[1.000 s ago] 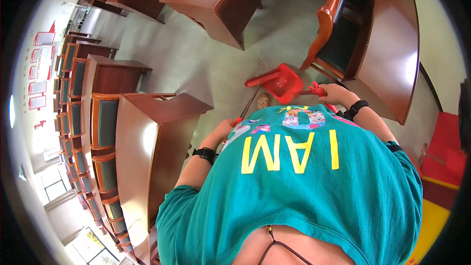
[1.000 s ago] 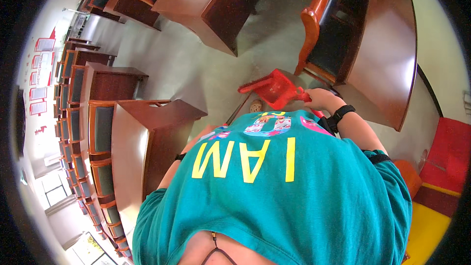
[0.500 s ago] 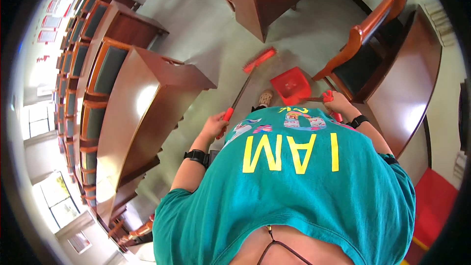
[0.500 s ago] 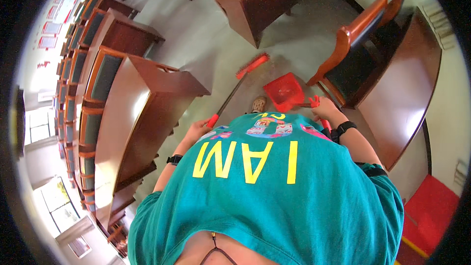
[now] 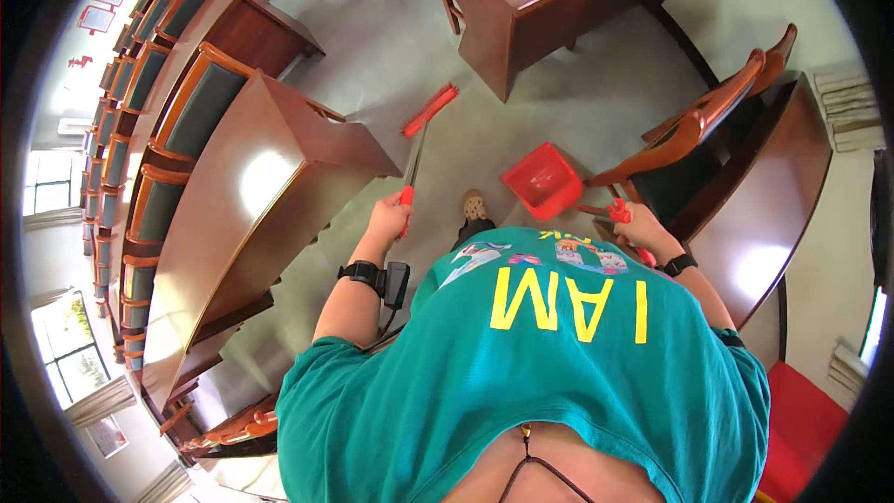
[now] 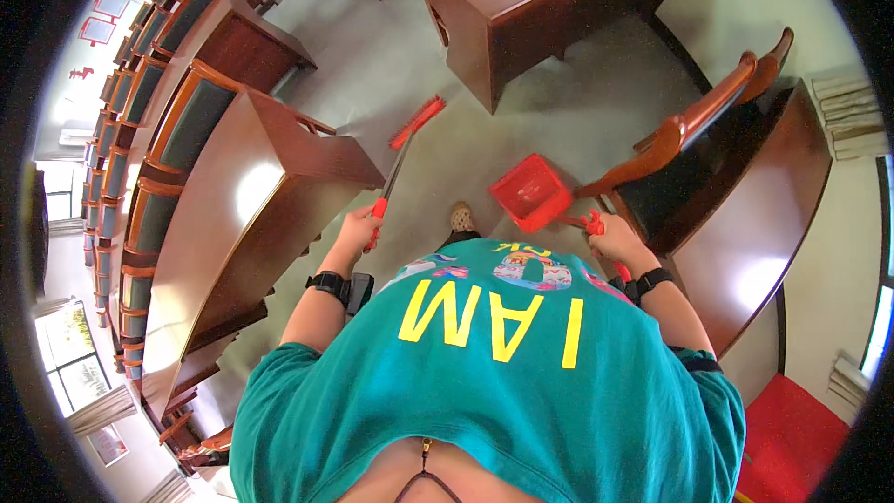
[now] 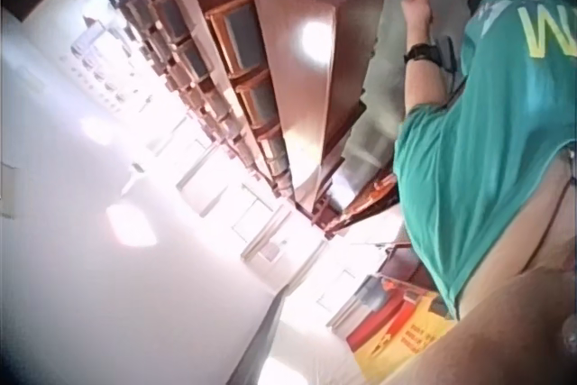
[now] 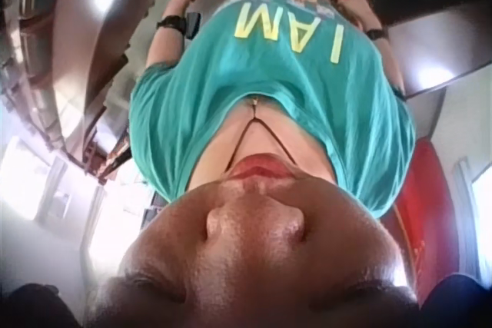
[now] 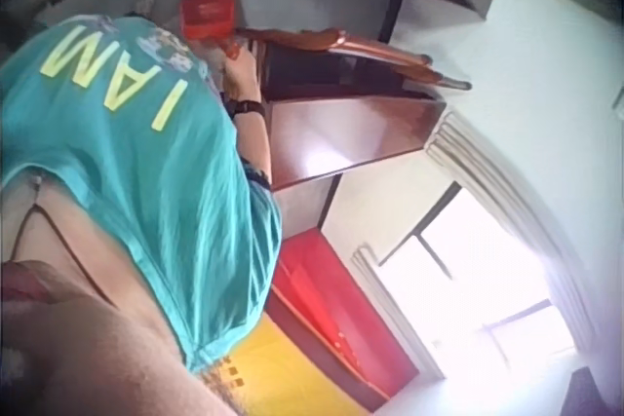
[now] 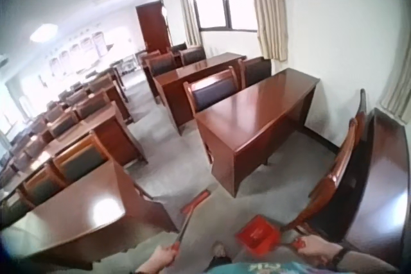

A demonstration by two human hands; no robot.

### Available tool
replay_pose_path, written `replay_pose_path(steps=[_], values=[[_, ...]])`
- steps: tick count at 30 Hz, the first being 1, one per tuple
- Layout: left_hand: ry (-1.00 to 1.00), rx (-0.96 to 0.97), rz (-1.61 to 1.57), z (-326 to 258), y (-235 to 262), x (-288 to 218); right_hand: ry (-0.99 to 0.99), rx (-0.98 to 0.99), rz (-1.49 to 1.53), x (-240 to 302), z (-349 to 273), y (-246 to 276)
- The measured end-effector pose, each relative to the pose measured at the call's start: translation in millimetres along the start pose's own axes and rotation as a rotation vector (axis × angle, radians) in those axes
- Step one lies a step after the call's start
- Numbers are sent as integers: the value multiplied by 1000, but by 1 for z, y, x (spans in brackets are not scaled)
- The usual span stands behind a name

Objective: Sweep the floor in a classroom or meeting hall using a broom and dustpan.

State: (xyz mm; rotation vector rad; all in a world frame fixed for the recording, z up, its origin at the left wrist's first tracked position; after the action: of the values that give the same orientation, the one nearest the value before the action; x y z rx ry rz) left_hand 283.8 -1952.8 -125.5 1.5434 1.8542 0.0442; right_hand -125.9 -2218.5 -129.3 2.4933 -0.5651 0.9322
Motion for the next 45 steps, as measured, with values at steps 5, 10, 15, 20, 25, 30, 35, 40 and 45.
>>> replay_pose_path(steps=[5,10,15,20,25,30,35,40,45], values=[[-52,-39,21,61,20,-28,-63,-13,37,35,27,-6],[-167,-58,263,113,41,-62,-15,4,63,70,66,-30],[-243,-71,482,168,43,-55,12,49,-109,116,104,-49],[-19,164,609,163,54,-67,44,51,-199,133,118,-60],[35,153,720,178,29,-13,76,127,-314,146,134,-65],[45,200,728,144,23,8,-73,188,-192,162,154,-61],[45,186,662,105,4,53,-9,258,-247,170,181,-39],[28,283,489,36,9,48,55,368,-366,189,195,-36],[77,164,52,-15,14,60,163,398,-478,203,196,-27]])
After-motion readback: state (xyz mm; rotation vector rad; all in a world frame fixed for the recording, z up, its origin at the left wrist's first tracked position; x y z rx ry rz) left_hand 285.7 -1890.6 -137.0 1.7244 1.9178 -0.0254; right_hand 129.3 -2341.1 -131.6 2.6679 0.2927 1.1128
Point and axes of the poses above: each hand's wrist, its own z-axis towards the middle knuckle, its own y-axis out of the back of the hand, x = y × z, the point moved 2 cm from there along z, towards the middle knuckle, and after that the axes turned 12 degrees about z, right-handed, at the moved point
